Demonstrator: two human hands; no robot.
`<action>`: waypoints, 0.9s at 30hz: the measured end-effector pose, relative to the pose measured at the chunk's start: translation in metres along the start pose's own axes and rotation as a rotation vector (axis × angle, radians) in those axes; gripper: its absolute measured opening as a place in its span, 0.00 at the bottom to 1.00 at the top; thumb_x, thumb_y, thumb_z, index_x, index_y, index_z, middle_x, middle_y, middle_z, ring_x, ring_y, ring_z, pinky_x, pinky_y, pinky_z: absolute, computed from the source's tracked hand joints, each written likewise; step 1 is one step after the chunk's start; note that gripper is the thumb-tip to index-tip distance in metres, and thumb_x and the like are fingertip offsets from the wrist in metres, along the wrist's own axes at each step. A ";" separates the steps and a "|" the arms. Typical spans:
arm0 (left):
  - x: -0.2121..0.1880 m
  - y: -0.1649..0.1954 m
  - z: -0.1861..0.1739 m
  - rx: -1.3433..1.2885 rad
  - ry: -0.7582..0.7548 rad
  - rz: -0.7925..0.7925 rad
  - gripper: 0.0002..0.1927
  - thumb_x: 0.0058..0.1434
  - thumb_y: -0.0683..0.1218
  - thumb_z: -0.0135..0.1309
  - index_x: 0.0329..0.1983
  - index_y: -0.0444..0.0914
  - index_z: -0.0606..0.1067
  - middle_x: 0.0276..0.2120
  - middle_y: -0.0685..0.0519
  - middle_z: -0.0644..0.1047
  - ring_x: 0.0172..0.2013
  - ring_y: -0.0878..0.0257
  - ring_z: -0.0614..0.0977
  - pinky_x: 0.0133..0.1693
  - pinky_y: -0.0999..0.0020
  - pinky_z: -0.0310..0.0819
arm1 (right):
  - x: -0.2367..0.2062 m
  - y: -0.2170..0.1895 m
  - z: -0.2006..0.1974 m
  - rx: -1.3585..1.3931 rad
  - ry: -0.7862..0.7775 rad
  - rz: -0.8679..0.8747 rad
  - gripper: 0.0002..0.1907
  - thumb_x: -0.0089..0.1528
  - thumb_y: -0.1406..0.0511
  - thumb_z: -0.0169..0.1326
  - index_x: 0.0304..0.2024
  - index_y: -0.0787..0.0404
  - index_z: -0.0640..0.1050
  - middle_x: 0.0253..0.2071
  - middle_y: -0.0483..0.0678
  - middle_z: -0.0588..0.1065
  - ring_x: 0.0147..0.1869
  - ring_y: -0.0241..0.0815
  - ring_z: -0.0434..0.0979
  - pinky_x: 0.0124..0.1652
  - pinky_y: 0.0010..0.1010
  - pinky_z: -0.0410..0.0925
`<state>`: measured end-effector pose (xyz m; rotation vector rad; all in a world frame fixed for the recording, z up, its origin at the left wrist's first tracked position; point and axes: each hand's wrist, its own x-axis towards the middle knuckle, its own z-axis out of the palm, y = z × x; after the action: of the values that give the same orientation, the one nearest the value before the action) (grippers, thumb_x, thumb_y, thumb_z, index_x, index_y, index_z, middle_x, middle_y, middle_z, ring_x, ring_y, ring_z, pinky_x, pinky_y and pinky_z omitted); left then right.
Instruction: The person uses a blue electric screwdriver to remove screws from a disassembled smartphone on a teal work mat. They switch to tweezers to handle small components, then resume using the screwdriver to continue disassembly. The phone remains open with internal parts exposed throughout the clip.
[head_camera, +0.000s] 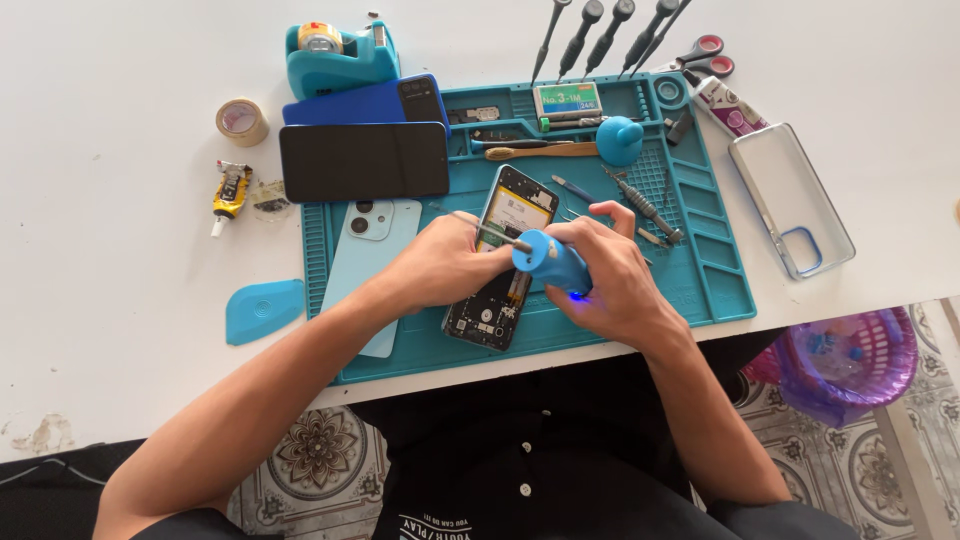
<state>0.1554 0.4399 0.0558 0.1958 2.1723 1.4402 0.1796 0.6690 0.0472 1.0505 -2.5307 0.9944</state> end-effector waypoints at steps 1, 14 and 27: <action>0.000 0.000 0.000 0.037 -0.003 -0.056 0.19 0.61 0.55 0.59 0.38 0.34 0.84 0.26 0.51 0.84 0.25 0.68 0.83 0.28 0.65 0.79 | -0.001 0.001 0.001 0.014 0.016 -0.004 0.28 0.51 0.71 0.66 0.53 0.57 0.72 0.39 0.46 0.80 0.40 0.46 0.81 0.67 0.50 0.53; -0.001 0.001 -0.001 -0.002 -0.035 0.010 0.18 0.61 0.53 0.57 0.41 0.34 0.83 0.28 0.50 0.85 0.27 0.67 0.85 0.30 0.66 0.80 | -0.006 0.008 0.003 0.103 0.094 0.111 0.22 0.58 0.71 0.64 0.52 0.60 0.71 0.42 0.49 0.78 0.50 0.52 0.80 0.52 0.38 0.70; -0.001 -0.001 0.001 0.036 -0.027 0.008 0.19 0.60 0.54 0.59 0.39 0.33 0.84 0.28 0.48 0.85 0.27 0.65 0.84 0.30 0.66 0.80 | -0.010 0.005 0.004 0.340 0.108 0.149 0.20 0.63 0.73 0.62 0.53 0.64 0.68 0.43 0.48 0.80 0.47 0.36 0.84 0.47 0.30 0.76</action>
<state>0.1565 0.4402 0.0550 0.2354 2.1792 1.3958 0.1835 0.6743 0.0377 0.8665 -2.4344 1.5202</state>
